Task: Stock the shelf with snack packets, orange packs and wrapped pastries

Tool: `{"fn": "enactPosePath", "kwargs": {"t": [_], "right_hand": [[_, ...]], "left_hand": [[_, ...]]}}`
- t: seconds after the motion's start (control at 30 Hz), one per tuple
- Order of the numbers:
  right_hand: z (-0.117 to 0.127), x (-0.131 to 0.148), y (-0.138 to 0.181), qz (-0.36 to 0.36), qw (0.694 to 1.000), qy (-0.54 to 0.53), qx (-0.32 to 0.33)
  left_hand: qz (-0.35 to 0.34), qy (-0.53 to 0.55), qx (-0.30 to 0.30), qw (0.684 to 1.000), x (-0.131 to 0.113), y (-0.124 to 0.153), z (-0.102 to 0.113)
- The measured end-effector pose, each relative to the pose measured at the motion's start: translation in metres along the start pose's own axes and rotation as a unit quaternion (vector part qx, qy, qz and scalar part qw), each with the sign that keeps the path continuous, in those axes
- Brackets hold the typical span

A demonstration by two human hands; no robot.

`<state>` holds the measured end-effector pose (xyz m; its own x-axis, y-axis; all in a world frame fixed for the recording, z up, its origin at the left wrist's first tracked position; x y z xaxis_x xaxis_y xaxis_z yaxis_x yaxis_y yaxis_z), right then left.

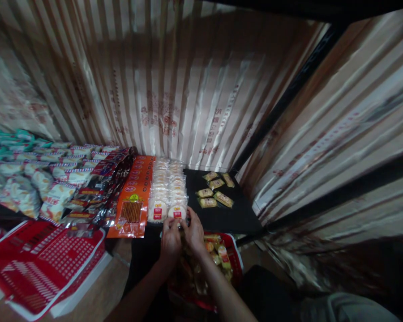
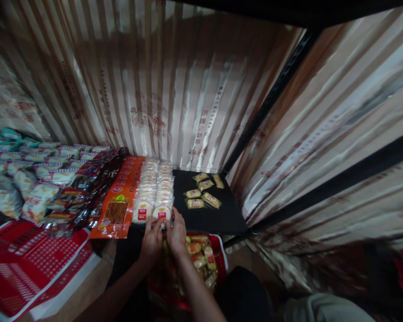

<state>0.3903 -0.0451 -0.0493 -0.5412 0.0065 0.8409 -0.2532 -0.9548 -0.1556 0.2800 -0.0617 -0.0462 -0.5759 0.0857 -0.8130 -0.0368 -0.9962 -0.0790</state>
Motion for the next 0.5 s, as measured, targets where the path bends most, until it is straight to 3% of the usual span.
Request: {"fn": "enactPosePath", "kwargs": {"t": [0.3,0.4,0.5], "right_hand": [[-0.007,-0.002,-0.011,0.005,0.999,-0.018,-0.047],[-0.011,-0.005,-0.008,0.008,0.998,-0.006,-0.057],[-0.013,-0.009,-0.007,0.018,0.997,0.006,-0.071]], "left_hand": [[-0.068,-0.054,-0.052,0.995,0.002,-0.013,-0.005],[-0.134,-0.095,-0.115,0.980,0.008,-0.011,-0.001],[-0.152,-0.159,-0.211,0.952,0.015,-0.011,0.013]]}}
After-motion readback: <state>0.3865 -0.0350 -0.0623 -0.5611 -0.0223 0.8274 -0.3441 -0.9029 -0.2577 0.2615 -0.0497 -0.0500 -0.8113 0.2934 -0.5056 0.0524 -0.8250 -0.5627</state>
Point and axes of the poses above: each hand's wrist, its own y-axis away from the middle knuckle, its own z-axis out of the back of the hand, x = y × z, the point moved 2 cm from there along -y, towards the middle knuckle, and after that the axes turned 8 degrees about -y, right-handed, at the moved point
